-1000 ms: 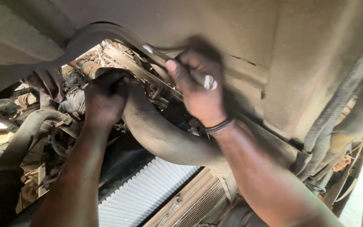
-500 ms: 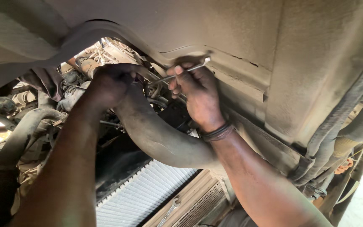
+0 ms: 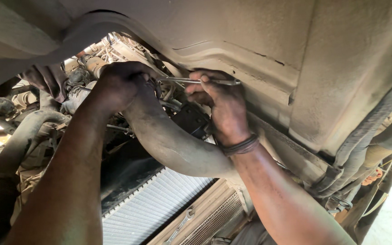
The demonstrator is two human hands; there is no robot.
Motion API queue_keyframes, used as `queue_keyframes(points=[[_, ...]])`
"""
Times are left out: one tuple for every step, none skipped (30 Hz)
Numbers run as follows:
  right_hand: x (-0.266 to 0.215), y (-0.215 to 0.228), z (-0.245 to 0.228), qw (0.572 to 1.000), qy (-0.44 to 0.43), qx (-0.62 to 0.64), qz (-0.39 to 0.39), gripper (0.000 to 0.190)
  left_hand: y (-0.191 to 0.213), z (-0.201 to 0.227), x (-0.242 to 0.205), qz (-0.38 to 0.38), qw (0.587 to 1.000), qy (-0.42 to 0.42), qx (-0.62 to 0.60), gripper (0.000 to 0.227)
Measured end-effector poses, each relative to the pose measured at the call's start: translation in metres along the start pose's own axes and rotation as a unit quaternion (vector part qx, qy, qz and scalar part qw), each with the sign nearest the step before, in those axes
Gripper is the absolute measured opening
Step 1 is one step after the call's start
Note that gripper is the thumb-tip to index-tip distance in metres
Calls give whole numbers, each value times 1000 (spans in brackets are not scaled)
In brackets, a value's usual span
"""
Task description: The person uses a wrench to tighten a bolt on a pipe under a vehicle. The hands remain in frame throughout, manipulating the tool and pipe near the radiator.
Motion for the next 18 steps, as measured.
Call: queue_keyframes(points=[[-1,-2,-2,1000,-5,1,8,21,0,-1,-1,3,1000,-14,-3,23],[-2,-3,-4,1000,-9,1,17,20,-1,-2,0,6,1000,-29,-7,22],[-3,-5,-7,1000,-5,-4,4,21,0,-2,0,2,1000,-26,6,22],[-4,-8,-11,1000,-1,-10,-10,22,0,-3,1,0,1000,-23,19,23],[-6,-10,-15,1000,3,-15,-25,23,1,-2,2,-2,999,-20,32,23],[-8,-10,-18,999,-14,-30,-10,24,1,-2,4,-5,998,-19,51,24],[-10,-10,-21,999,-31,-45,4,25,1,-2,5,-8,997,-17,71,24],[-13,-9,-23,997,-49,-59,18,26,0,-2,6,-12,996,-15,90,25],[-16,-8,-25,996,-82,-3,34,27,-1,-1,7,-26,992,3,120,25],[-18,-7,-25,991,-114,54,52,28,-2,0,9,-40,988,21,150,27],[-20,-6,-25,981,-146,111,69,30,-3,1,10,-55,981,38,180,28],[-22,-5,-26,986,-115,95,68,29,-3,2,11,-54,977,27,206,26],[-23,-5,-26,991,-85,79,68,28,-4,4,11,-53,971,16,232,25],[-25,-6,-25,994,-54,64,66,28,-4,5,11,-50,965,6,258,24],[-26,-7,-24,998,-33,29,49,25,-4,6,9,-46,972,29,230,24],[-28,-7,-24,999,-9,-4,34,22,-4,7,9,-43,977,50,203,25],[-30,-8,-24,999,15,-38,19,19,-4,8,7,-40,981,71,177,26],[-33,-6,-24,996,19,-92,3,21,-4,8,7,-26,985,56,164,25]])
Point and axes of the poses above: each hand's wrist, its own x-axis towards the middle knuckle, its own y-axis out of the back of the hand, z = x × y, the point moved 1 cm from there along x, towards the middle knuckle, and after that the axes turned 6 degrees about -z, right-handed, at the moved point
